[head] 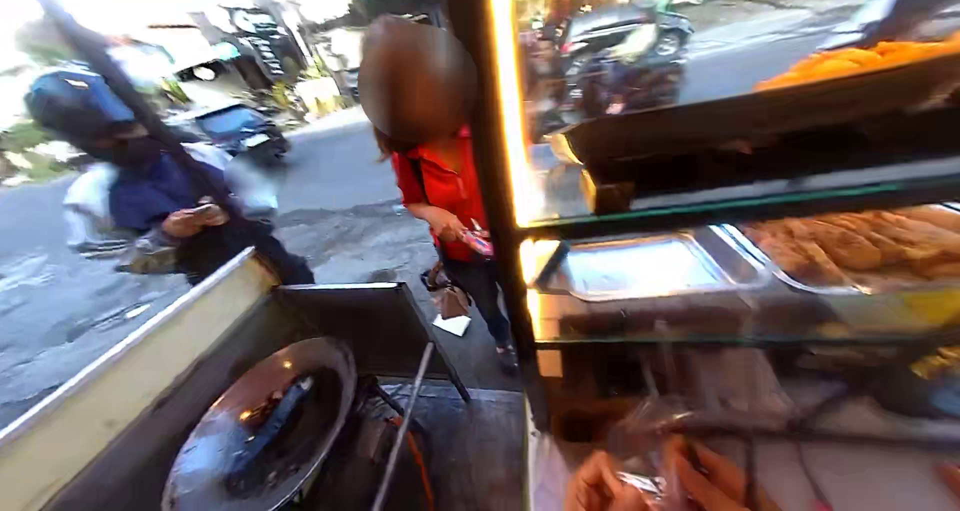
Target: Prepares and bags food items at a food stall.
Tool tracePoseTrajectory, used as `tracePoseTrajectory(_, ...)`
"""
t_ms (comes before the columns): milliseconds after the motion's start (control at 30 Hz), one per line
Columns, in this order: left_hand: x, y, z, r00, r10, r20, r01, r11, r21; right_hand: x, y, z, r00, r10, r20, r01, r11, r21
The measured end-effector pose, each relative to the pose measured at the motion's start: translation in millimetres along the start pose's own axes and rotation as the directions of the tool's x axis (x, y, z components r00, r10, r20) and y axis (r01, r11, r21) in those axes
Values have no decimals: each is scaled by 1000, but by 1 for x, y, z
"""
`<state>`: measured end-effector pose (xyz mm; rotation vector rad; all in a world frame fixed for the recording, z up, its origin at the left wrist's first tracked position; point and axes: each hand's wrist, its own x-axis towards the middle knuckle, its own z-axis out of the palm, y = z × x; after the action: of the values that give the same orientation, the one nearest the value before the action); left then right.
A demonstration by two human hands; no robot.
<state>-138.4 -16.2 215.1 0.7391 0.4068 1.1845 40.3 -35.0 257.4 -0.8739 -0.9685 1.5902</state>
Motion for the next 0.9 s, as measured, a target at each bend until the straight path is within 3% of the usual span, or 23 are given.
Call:
tracePoseTrajectory(133, 7, 12, 10, 985, -162, -64, 156, 983, -95, -15, 5, -16, 998, 55, 23, -54, 998, -36)
tracePoseTrajectory(267, 8, -6, 19, 937, -325, 125, 346, 912, -223, -25, -10, -27, 989, 136, 65, -151, 914, 376)
tracePoseTrajectory(367, 16, -16, 16, 936, -231, 267, 285, 941, -185, -28, -8, -35, 987, 107, 118, -152, 851, 503)
tracePoseTrajectory(433, 21, -9, 28, 976, -130, 177, 116, 990, 84, -33, 0, -40, 995, 42, 92, -72, 933, 352)
tracePoseTrajectory(467, 22, -8, 39, 994, -46, 96, 20, 965, 262, -35, 4, -40, 999, -13, 41, 5, 980, 199)
tracePoseTrajectory(567, 27, -27, 56, 960, 280, -12, -207, 736, 644, -35, 13, -25, 932, -247, -264, 164, 940, -300)
tracePoseTrajectory(633, 33, -39, 56, 918, 397, -7, -249, 589, 769, -27, 24, -28, 822, -390, -414, 192, 875, -443)
tracePoseTrajectory(700, 37, -43, 52, 894, 447, 43, -262, 441, 858, -23, 24, -37, 728, -445, -522, 169, 853, -493)
tracePoseTrajectory(800, 38, -51, 48, 877, 456, 151, -289, 250, 924, -18, 21, -42, 640, -467, -611, 118, 845, -522)
tracePoseTrajectory(900, 31, -58, 55, 876, 417, 243, -321, 128, 938, -11, 33, -51, 558, -535, -635, 54, 786, -616)
